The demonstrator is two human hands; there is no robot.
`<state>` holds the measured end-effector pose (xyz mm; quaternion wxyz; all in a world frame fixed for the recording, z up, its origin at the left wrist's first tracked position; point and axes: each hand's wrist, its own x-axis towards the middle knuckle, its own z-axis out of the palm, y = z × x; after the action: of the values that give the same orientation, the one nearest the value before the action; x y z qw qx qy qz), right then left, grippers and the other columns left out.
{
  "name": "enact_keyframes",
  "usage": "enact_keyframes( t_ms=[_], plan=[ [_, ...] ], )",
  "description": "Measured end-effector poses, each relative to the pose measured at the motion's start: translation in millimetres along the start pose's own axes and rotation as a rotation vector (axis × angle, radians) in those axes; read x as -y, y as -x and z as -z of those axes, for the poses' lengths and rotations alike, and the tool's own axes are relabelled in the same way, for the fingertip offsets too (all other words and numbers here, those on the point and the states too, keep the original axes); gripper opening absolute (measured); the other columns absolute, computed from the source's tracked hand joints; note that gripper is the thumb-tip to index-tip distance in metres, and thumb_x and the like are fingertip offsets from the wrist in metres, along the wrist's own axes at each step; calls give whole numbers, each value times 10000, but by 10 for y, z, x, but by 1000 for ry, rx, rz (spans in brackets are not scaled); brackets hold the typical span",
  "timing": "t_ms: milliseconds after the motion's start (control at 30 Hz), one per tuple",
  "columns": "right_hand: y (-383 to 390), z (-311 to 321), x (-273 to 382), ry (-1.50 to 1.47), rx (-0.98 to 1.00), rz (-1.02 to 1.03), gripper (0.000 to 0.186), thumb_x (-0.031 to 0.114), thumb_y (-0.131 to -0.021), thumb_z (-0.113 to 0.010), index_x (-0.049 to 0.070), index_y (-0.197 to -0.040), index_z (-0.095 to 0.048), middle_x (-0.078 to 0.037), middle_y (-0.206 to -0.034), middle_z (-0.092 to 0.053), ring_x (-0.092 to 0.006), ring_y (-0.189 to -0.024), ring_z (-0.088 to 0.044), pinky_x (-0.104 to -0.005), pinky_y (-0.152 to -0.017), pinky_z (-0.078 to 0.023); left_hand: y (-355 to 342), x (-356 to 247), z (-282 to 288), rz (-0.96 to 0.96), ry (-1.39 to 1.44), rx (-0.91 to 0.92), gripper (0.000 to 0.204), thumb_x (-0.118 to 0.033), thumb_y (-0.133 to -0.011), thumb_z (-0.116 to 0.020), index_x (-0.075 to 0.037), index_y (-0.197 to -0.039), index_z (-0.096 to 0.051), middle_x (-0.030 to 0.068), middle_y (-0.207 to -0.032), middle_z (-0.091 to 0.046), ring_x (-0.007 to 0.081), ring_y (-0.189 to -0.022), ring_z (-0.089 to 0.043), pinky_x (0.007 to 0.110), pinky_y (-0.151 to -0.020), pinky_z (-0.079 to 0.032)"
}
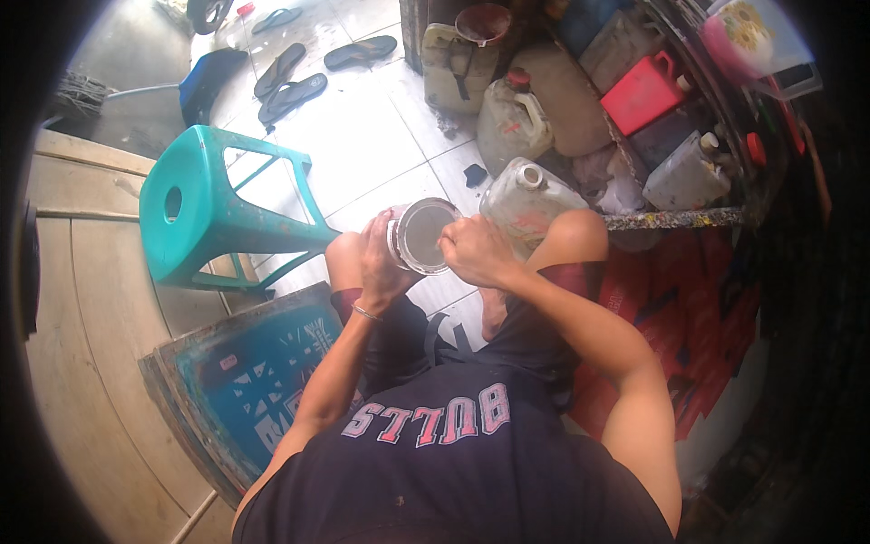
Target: The person sits on the floor and pours a clear liquid from a plastic jug into a small paint can, then stirs the mixture with a spoon. They then walk to a workbench, place the can down, and use a red cloth to wipe a glass surface on the bench.
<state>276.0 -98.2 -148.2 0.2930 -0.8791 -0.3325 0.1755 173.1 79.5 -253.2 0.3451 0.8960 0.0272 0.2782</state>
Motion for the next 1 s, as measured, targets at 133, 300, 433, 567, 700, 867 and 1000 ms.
enact_keyframes(
  t_ms=[133,300,433,567,700,867,1000],
  plan=[
    [-7,-189,-91,-435,-75,-186,232,211,-951,-636,27,-946,-778,-230,-719,-695,-405,-667,-704,-483,-663,-551,55,17,-40,-22,16,22,1177,-317,-549,-1028,74,-1474,-414,247,-1389,-579,430,-1296,-552,490,-1111,-456],
    [-53,-60,-104,105,-180,180,213,182,-953,-625,30,-829,-707,-216,-661,-658,-406,-640,-691,-508,-624,-539,120,31,-43,55,91,20,1103,-349,-585,-995,67,-1450,-451,242,-1421,-556,445,-1314,-529,523,-1143,-412],
    [-6,10,-76,221,-27,181,180,154,-927,-618,41,-805,-687,-206,-673,-660,-402,-640,-689,-505,-610,-537,104,58,-16,-3,30,21,1096,-364,-593,-991,63,-1451,-456,243,-1429,-550,449,-1320,-522,526,-1152,-408],
    [58,-129,-2,-130,-64,97,180,145,-928,-605,39,-805,-683,-200,-683,-666,-396,-653,-694,-496,-595,-535,144,60,-63,52,72,25,1164,-355,-582,-1015,70,-1479,-408,262,-1440,-546,441,-1326,-533,496,-1128,-446],
    [-45,-238,-4,123,-235,229,171,217,-944,-676,82,-851,-727,-171,-692,-682,-353,-662,-709,-487,-581,-528,110,18,-48,30,47,-1,1161,-358,-587,-1013,74,-1478,-406,263,-1433,-547,441,-1325,-532,497,-1126,-447],
    [-50,13,22,289,-21,169,179,150,-923,-637,55,-771,-647,-182,-698,-674,-376,-648,-696,-473,-580,-537,46,25,55,-11,-34,-13,1164,-346,-610,-1009,74,-1493,-378,265,-1421,-553,439,-1311,-543,493,-1118,-453],
    [13,-127,50,139,-119,263,202,150,-932,-637,62,-751,-620,-170,-653,-651,-351,-619,-695,-461,-554,-523,86,51,-40,28,2,-13,1170,-352,-610,-1012,73,-1496,-376,265,-1433,-542,434,-1326,-532,490,-1119,-452]
  ],
)
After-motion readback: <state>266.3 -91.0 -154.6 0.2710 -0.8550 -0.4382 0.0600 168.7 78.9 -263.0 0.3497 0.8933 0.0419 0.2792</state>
